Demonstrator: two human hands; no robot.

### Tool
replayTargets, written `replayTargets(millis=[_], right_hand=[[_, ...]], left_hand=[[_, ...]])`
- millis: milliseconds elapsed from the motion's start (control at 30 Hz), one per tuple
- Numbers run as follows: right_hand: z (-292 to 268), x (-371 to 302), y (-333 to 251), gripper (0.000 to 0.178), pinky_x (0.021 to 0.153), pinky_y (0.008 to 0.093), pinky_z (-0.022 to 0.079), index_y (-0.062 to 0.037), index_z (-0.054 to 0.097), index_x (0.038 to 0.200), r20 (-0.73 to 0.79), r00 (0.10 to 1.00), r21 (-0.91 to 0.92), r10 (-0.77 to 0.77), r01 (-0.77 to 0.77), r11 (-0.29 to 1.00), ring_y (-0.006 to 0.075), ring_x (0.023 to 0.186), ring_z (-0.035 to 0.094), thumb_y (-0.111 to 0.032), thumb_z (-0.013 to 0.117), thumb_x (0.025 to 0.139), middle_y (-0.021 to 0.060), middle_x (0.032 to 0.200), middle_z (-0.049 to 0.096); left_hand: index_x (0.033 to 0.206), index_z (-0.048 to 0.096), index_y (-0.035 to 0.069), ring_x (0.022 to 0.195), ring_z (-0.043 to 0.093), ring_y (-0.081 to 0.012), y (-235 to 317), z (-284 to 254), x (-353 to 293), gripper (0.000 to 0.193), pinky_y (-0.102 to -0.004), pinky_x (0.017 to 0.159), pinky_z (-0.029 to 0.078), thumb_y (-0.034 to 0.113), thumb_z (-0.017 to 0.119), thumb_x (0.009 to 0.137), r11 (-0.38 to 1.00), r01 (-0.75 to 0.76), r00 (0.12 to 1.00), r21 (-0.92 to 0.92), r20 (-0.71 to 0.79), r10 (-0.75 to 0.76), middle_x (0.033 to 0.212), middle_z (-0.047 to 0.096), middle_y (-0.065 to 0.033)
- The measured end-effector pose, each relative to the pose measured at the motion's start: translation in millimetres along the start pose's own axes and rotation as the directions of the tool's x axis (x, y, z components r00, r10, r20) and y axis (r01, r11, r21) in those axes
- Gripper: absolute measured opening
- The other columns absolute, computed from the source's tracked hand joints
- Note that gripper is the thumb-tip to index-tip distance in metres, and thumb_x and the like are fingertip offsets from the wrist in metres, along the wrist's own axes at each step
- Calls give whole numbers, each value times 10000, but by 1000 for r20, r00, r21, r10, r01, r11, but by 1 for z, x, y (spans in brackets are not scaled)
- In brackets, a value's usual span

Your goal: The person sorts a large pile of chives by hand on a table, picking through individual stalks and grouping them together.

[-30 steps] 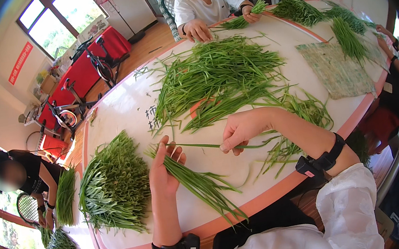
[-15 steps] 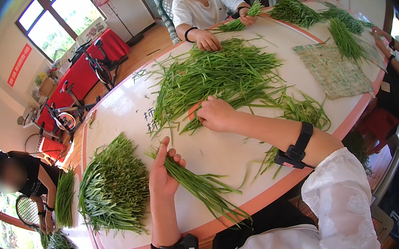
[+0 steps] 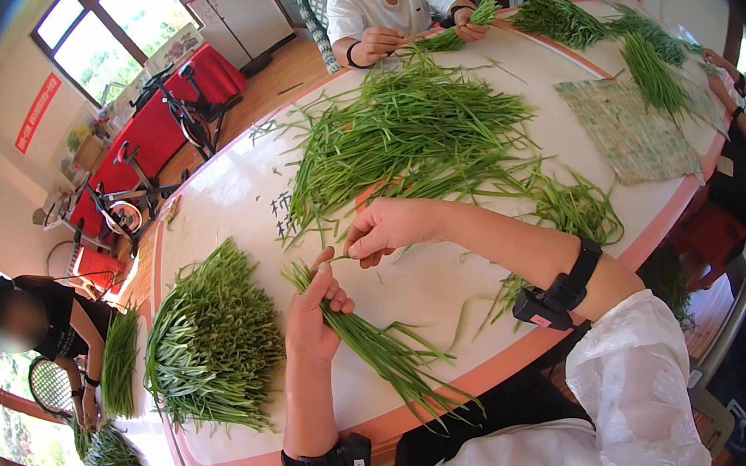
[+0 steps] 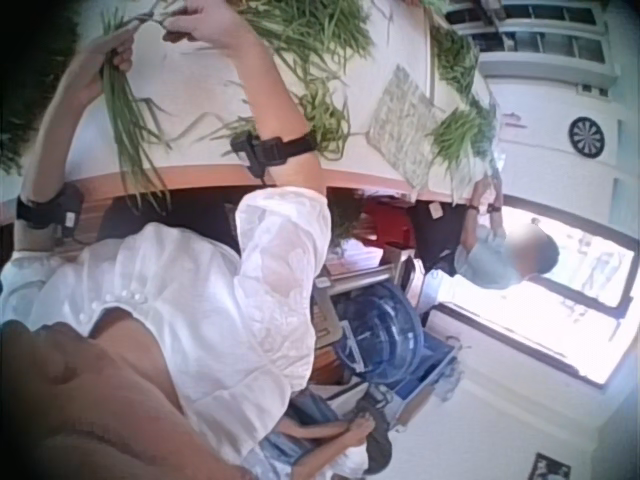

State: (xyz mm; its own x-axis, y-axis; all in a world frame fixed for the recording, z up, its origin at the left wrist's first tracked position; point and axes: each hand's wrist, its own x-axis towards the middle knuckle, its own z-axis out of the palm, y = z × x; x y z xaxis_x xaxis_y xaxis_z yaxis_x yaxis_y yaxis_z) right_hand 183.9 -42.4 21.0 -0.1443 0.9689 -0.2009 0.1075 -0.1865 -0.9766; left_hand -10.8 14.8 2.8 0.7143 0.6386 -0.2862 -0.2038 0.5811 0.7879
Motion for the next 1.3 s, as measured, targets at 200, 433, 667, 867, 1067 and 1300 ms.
replayTargets(millis=[200, 433, 667, 867, 1067, 1300], right_hand=[[7, -9, -1, 246, 645, 216, 445, -21, 629, 964, 8, 998, -97, 60, -59, 994, 66, 687, 560, -233, 567, 855, 8, 746, 611], [-10, -65, -9, 266, 598, 227, 441, -9, 645, 917, -38, 981, -321, 188, -190, 928, 70, 619, 551, -256, 568, 854, 25, 709, 624], [-23, -107, 4, 264, 596, 245, 453, -20, 651, 885, -35, 943, -495, 330, -304, 814, 88, 644, 593, -269, 594, 822, 31, 716, 646], [-17, -86, 14, 149, 652, 320, 461, -62, 646, 799, -314, 937, -711, -151, -127, 692, 197, 714, 594, -192, 610, 735, 77, 761, 633], [-9, -40, 42, 158, 717, 355, 428, -81, 625, 856, -282, 890, -915, -358, -138, 378, 254, 870, 497, -159, 610, 719, 70, 816, 573], [-9, -26, 14, 135, 683, 282, 441, -53, 601, 860, -304, 917, -567, -258, 44, 823, 145, 800, 541, -170, 606, 793, 44, 814, 606]], left_hand=[[1060, 529, 30, 559, 388, -91, -2, -6, 6, 252, -267, 529, 381, 217, 525, 892, 988, -106, 993, -111, -60, 99, 644, 387, 23], [1056, 518, 43, 784, 529, -173, 1, -14, 5, 236, -314, 702, 478, 226, 486, 911, 976, -126, 987, -180, -118, 105, 876, 531, -56], [1021, 506, 63, 901, 555, -237, 4, -13, 5, 186, -408, 871, 454, 210, 459, 918, 946, -71, 997, -316, -14, 70, 938, 567, -76], [1114, 495, 78, 613, 493, -124, 2, -8, 5, 253, -300, 688, 497, 190, 529, 889, 941, -83, 993, -328, -111, 49, 659, 454, 0], [1123, 502, 68, 587, 405, -89, 0, -16, 8, 270, -263, 585, 409, 201, 533, 891, 959, -72, 996, -276, -68, 55, 638, 399, 29], [1194, 469, 50, 564, 378, -77, 0, -8, 4, 348, -247, 567, 401, 132, 553, 867, 975, -4, 999, -220, -36, -4, 628, 362, 36]])
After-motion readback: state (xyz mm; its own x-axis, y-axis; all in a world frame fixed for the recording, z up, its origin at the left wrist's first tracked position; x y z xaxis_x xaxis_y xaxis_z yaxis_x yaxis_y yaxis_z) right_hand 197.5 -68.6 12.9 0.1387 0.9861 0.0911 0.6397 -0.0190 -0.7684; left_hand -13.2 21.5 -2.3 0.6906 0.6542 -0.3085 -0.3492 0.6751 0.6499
